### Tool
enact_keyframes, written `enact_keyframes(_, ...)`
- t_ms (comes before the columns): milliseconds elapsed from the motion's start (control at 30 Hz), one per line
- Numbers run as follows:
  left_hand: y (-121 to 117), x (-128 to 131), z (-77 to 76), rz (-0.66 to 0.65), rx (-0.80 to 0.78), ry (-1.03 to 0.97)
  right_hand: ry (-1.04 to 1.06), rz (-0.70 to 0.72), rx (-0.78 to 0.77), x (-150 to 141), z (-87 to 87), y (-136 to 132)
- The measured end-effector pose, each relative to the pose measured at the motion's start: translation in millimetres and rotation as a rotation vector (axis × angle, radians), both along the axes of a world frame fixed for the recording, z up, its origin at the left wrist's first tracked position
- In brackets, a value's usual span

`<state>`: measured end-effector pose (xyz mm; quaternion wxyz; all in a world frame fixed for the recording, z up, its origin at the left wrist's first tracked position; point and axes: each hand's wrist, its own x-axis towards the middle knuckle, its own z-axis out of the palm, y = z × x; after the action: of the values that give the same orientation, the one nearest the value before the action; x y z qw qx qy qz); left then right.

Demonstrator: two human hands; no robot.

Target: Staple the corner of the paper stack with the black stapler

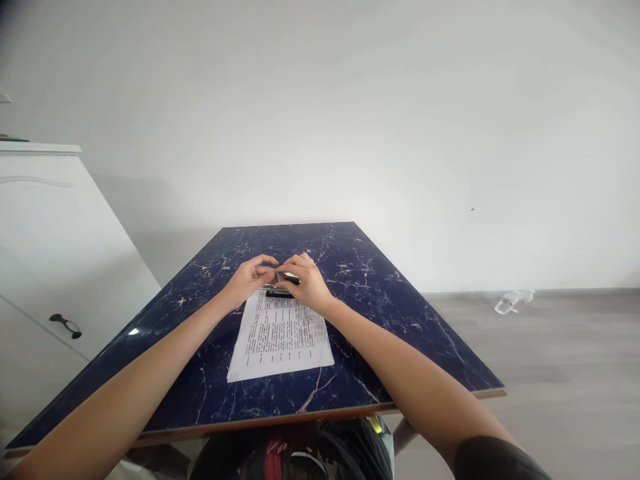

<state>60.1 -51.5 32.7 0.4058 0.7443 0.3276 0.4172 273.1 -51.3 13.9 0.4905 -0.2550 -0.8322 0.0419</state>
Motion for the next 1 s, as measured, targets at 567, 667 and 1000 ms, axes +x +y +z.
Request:
enact_keyframes(567, 87.1, -133.0, -53.4, 0.727, 0.157, 0.994, 0.039, -0.686, -0.594, 136.4, -43.5, 106.0)
enact_keyframes(667, 89.9, -132.3, -53.2, 0.711, 0.158, 0.895, -0.002, -0.671, -0.569, 137.1, -48.5, 108.5)
enact_keyframes(1000, 57.9, -84.3, -25.7, 0.423, 0.190, 0.382, -0.051, -0.655, -0.328, 116.0, -48.2, 103.0)
